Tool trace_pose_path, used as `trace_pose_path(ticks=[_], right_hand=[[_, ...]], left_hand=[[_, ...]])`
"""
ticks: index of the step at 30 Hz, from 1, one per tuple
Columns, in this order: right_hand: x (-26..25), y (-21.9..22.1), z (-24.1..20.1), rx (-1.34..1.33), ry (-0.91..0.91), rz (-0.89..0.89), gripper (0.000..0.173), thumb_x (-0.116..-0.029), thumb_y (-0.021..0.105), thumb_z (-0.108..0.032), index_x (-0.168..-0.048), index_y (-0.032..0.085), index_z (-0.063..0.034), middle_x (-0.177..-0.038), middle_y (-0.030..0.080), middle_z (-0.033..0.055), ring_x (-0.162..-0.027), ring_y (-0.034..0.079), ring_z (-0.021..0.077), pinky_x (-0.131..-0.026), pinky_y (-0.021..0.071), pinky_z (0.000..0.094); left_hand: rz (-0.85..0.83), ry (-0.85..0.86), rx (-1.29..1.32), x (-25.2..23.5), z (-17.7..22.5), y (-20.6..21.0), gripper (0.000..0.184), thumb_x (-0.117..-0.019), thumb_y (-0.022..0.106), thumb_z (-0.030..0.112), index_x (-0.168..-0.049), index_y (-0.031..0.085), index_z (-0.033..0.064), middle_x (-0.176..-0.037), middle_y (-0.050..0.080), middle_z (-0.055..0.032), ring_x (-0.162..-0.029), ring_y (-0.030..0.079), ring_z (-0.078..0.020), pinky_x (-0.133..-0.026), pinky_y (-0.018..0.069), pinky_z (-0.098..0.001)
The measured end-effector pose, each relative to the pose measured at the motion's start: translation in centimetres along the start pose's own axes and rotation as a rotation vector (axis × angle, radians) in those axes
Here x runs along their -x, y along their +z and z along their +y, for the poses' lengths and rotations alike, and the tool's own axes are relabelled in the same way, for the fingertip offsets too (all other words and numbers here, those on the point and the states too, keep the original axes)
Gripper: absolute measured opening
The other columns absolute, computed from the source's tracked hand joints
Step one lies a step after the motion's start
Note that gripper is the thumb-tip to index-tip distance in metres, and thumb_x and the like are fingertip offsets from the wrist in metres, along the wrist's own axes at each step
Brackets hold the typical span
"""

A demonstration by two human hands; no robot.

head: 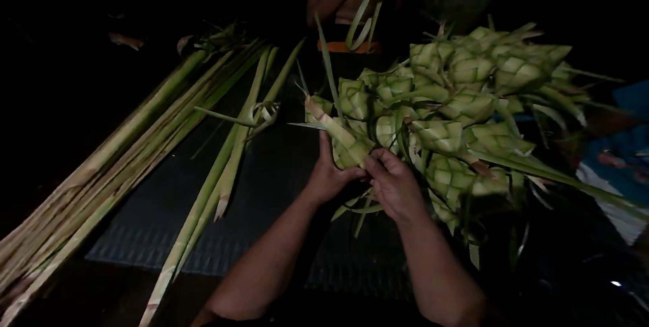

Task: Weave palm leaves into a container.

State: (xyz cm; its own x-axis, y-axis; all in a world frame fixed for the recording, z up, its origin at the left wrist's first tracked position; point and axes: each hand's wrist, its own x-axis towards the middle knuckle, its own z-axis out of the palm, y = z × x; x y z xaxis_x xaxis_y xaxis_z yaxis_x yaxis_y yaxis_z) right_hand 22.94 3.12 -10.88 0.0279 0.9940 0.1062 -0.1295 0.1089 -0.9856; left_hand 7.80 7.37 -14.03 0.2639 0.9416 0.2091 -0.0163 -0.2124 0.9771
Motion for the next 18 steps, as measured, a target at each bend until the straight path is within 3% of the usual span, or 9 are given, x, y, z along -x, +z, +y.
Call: trace_pose_path(ticks=[4, 7, 9, 10, 12, 13, 16, 18], right_hand=[[-0.1, -0.5, 0.2, -0.097, 0.009, -0.054, 0.010, -0.1012, 0.054, -0.007, -0.092, 0.057, -0.0098, -0.086, 0.061, -0.0008, -0.081, 0.063, 0.0077, -0.082, 0.0567, 0.0273], [-0.3, -0.8, 0.2, -0.081, 0.026, -0.045, 0.011, -0.1019, 0.053, -0.008, -0.092, 0.057, -0.0099, -0.087, 0.061, -0.0002, -0.082, 0.062, 0.0085, -0.081, 0.0557, 0.0273], [-0.3, -0.8, 0.0, -0.040, 0.045, -0.013, 0.012, -0.1028, 0.053, -0.009, -0.091, 0.057, -0.0098, -0.085, 0.060, -0.0012, -0.079, 0.061, 0.0071, -0.078, 0.0544, 0.0250], [-0.3, -0.9, 0.0, -0.020, 0.047, -0.002, 0.013, -0.1024, 0.053, -0.008, -0.091, 0.057, -0.0099, -0.083, 0.060, -0.0018, -0.077, 0.059, 0.0063, -0.077, 0.0531, 0.0239], [-0.4, -0.9, -0.3, 0.036, 0.061, 0.010, 0.012, -0.1022, 0.053, -0.007, -0.090, 0.056, -0.0089, -0.081, 0.058, -0.0019, -0.074, 0.057, 0.0053, -0.074, 0.0508, 0.0218], [-0.3, -0.9, -0.5, 0.075, 0.087, 0.007, 0.012, -0.1026, 0.054, -0.007, -0.091, 0.056, -0.0081, -0.082, 0.058, -0.0011, -0.074, 0.057, 0.0054, -0.072, 0.0501, 0.0212], [-0.3, -0.9, -0.9, 0.196, 0.146, -0.003, 0.009, -0.1036, 0.056, -0.010, -0.096, 0.058, -0.0052, -0.086, 0.058, 0.0015, -0.076, 0.057, 0.0067, -0.072, 0.0500, 0.0225], [-0.3, -1.1, -1.0, 0.237, 0.147, -0.013, 0.007, -0.1028, 0.057, -0.009, -0.098, 0.058, -0.0041, -0.087, 0.059, 0.0023, -0.079, 0.058, 0.0076, -0.075, 0.0509, 0.0245]], left_hand=[[0.047, 0.008, -0.004, 0.2, -0.3, 0.3, 0.125, -0.0860, 0.080, 0.031, -0.162, -0.019, 0.0235, -0.164, 0.029, -0.0138, -0.136, 0.051, -0.0161, -0.108, 0.0486, -0.0378], [0.150, 0.220, -0.091, 0.2, -0.5, 0.4, 0.122, -0.0862, 0.080, 0.036, -0.162, -0.013, 0.0107, -0.159, 0.034, -0.0189, -0.137, 0.050, -0.0182, -0.109, 0.0483, -0.0372], [0.247, 0.371, -0.266, 0.2, -0.7, 0.2, 0.105, -0.0904, 0.074, 0.038, -0.162, 0.006, 0.0020, -0.160, 0.031, -0.0218, -0.135, 0.051, -0.0216, -0.106, 0.0505, -0.0377], [0.276, 0.449, -0.376, 0.3, -0.7, -0.1, 0.094, -0.0921, 0.071, 0.037, -0.160, 0.019, -0.0001, -0.162, 0.025, -0.0252, -0.140, 0.045, -0.0247, -0.109, 0.0472, -0.0391], [0.291, 0.617, -0.561, 0.2, -0.4, -0.6, 0.063, -0.0910, 0.069, 0.034, -0.146, 0.051, 0.0090, -0.161, 0.021, -0.0277, -0.149, 0.031, -0.0327, -0.117, 0.0365, -0.0458], [0.259, 0.668, -0.599, 0.2, -0.2, -0.7, 0.049, -0.0903, 0.069, 0.031, -0.136, 0.062, 0.0168, -0.162, 0.021, -0.0264, -0.152, 0.023, -0.0360, -0.121, 0.0302, -0.0508], [0.147, 0.681, -0.653, 0.1, 0.0, -0.2, 0.027, -0.0933, 0.065, 0.026, -0.119, 0.075, 0.0255, -0.162, 0.025, -0.0272, -0.153, 0.014, -0.0454, -0.122, 0.0213, -0.0592], [0.104, 0.645, -0.695, 0.2, -0.1, 0.0, 0.027, -0.0942, 0.064, 0.026, -0.118, 0.076, 0.0268, -0.163, 0.024, -0.0274, -0.152, 0.013, -0.0497, -0.121, 0.0205, -0.0628]])
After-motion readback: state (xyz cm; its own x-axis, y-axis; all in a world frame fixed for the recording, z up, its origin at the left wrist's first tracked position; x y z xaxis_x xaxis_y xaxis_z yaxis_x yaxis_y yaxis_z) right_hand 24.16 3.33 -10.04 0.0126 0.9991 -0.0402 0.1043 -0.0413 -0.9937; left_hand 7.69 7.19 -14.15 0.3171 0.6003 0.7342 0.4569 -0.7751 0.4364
